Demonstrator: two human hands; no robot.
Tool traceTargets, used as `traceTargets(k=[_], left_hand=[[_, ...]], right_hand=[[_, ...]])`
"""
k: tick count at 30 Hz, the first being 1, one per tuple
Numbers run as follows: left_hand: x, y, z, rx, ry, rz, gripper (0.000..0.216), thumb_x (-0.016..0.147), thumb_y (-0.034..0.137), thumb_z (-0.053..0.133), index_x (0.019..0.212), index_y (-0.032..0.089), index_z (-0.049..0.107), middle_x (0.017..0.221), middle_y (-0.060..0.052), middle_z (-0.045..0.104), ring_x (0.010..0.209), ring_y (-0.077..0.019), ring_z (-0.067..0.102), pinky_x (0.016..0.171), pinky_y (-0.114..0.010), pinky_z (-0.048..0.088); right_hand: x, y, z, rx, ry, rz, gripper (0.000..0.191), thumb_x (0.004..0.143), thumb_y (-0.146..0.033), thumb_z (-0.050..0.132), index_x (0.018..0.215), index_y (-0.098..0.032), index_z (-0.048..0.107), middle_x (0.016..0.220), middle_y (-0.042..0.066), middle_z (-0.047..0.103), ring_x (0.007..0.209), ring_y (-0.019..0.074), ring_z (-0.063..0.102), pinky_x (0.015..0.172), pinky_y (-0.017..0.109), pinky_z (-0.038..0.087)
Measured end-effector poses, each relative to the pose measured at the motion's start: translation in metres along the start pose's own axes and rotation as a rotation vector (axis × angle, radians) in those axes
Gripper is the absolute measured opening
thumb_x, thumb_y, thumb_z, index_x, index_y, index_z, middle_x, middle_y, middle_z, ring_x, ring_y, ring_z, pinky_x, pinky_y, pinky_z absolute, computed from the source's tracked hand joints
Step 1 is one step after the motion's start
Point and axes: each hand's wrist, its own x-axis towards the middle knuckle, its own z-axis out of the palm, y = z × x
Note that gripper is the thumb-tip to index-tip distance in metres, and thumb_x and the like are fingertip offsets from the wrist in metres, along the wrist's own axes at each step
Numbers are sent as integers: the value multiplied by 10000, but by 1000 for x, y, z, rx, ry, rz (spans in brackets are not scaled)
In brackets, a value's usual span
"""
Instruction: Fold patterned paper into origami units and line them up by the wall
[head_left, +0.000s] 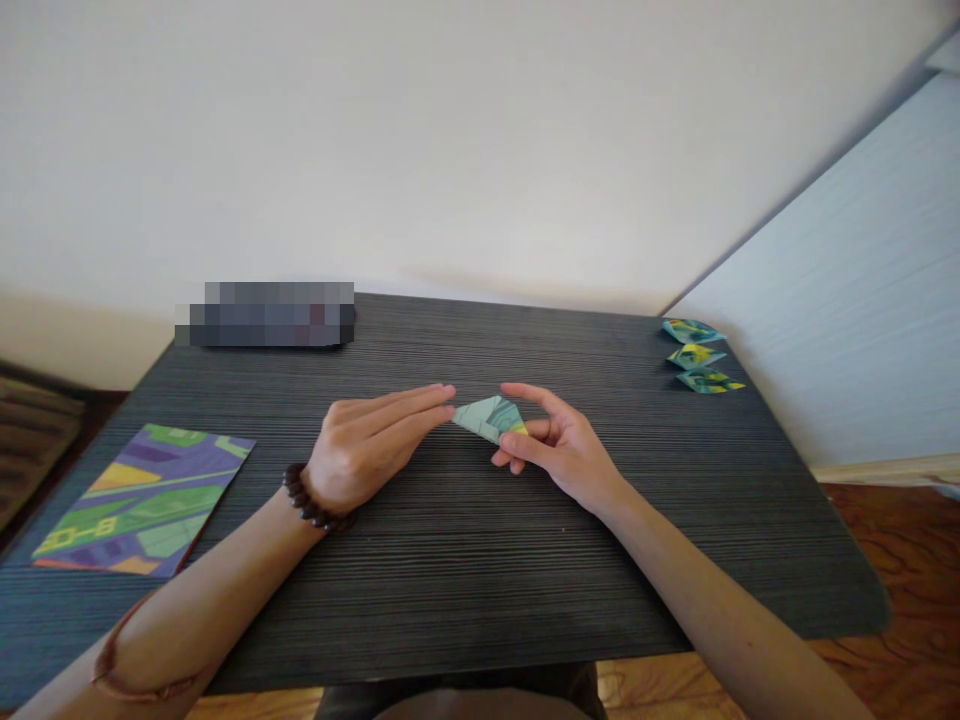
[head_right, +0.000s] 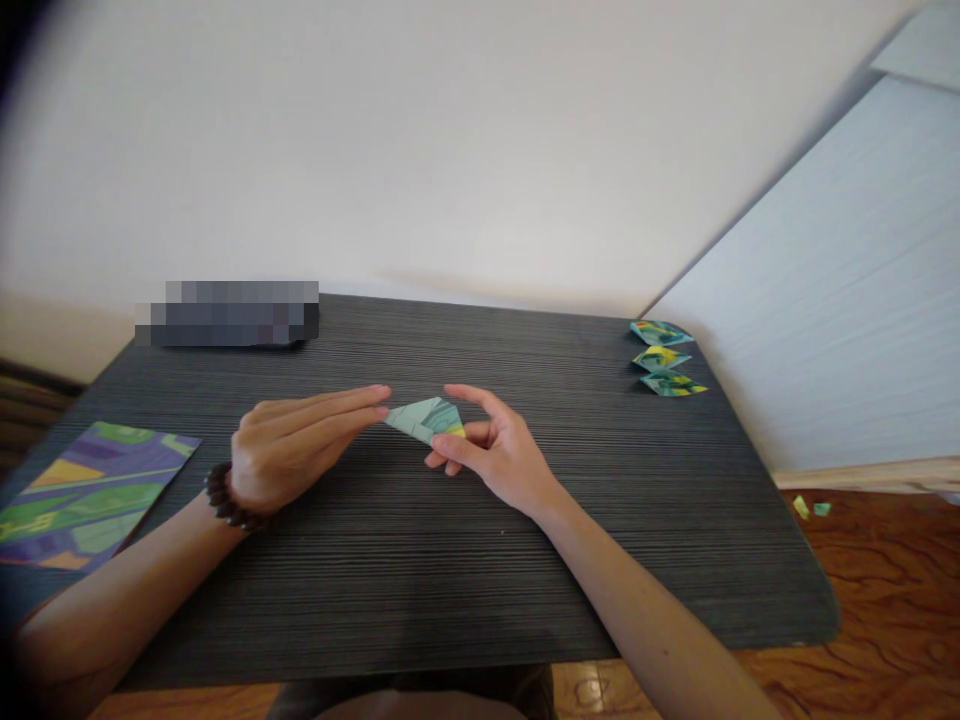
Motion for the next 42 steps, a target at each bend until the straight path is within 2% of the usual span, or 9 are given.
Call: traceTargets(k=[6, 9, 12, 16, 20, 25, 33, 38, 42], left_hand=[[0, -3, 1, -4, -14, 23, 257, 783, 32, 578, 984, 174, 655, 1030, -26, 703, 1005, -181, 640, 868, -298, 547], [1, -2, 1, 3, 6, -35, 213, 784, 60, 597, 947, 179, 664, 978, -15, 717, 946, -164, 662, 853, -274, 543], [2, 0, 1, -16, 18, -220, 144, 800, 133, 608, 913, 193, 675, 955, -5, 722, 887, -148, 676, 832, -249, 538], [6, 3, -1, -175, -14, -557, 120, 811, 277, 613, 872, 207, 690, 943, -8, 726, 858, -162, 681, 828, -271, 540], [8, 2, -1, -343, -72, -705, 174, 786, 338, 634, 851, 193, 704, 936, -22, 727, 863, -179, 681, 812, -279, 549], [7, 2, 2, -373, -114, -748, 166, 772, 335, 649, 869, 216, 713, 930, -6, 727, 845, -168, 679, 772, -255, 550], [3, -1, 3, -342, -150, -714, 178, 783, 355, 630, 883, 233, 711, 937, -3, 725, 826, -170, 680, 777, -261, 546], [4, -1, 3, -340, -174, -690, 182, 783, 366, 623, 875, 237, 713, 932, -3, 727, 851, -178, 679, 801, -271, 537], [6, -1, 2, -341, -178, -702, 160, 787, 356, 616, 831, 238, 714, 899, -2, 731, 853, -188, 678, 824, -289, 530]], right_hand=[[0, 2, -3, -53, 7, -107, 329, 794, -308, 645, 1097, -214, 556, 733, 12, 716, 579, 107, 616, 614, 258, 503], [-2, 5, -6, -88, 2, -185, 332, 797, -311, 643, 1101, -215, 554, 786, 25, 722, 673, 137, 661, 690, 299, 525], [-3, 8, -8, -193, 98, -259, 347, 756, -292, 689, 1074, -222, 570, 739, 10, 715, 737, 175, 683, 724, 329, 536], [-4, 12, -7, -288, 298, -342, 163, 765, -314, 673, 889, -212, 643, 770, 23, 718, 637, 173, 687, 625, 314, 561], [-4, 13, -7, -321, 350, -355, 161, 773, -316, 663, 896, -213, 648, 812, 28, 726, 594, 165, 685, 567, 298, 573], [-5, 12, -7, -302, 313, -367, 341, 727, -270, 715, 1036, -220, 581, 867, 28, 730, 614, 164, 689, 598, 307, 584], [-7, 9, -3, -285, 417, -382, 255, 752, -300, 689, 976, -218, 598, 811, 21, 733, 529, 159, 673, 466, 276, 558], [-7, 10, -3, -360, 426, -406, 133, 799, -296, 638, 908, -219, 639, 767, 14, 729, 537, 155, 675, 486, 274, 560], [-6, 10, -3, -434, 418, -384, 126, 833, -322, 591, 881, -219, 646, 787, 19, 731, 521, 150, 670, 511, 281, 559]])
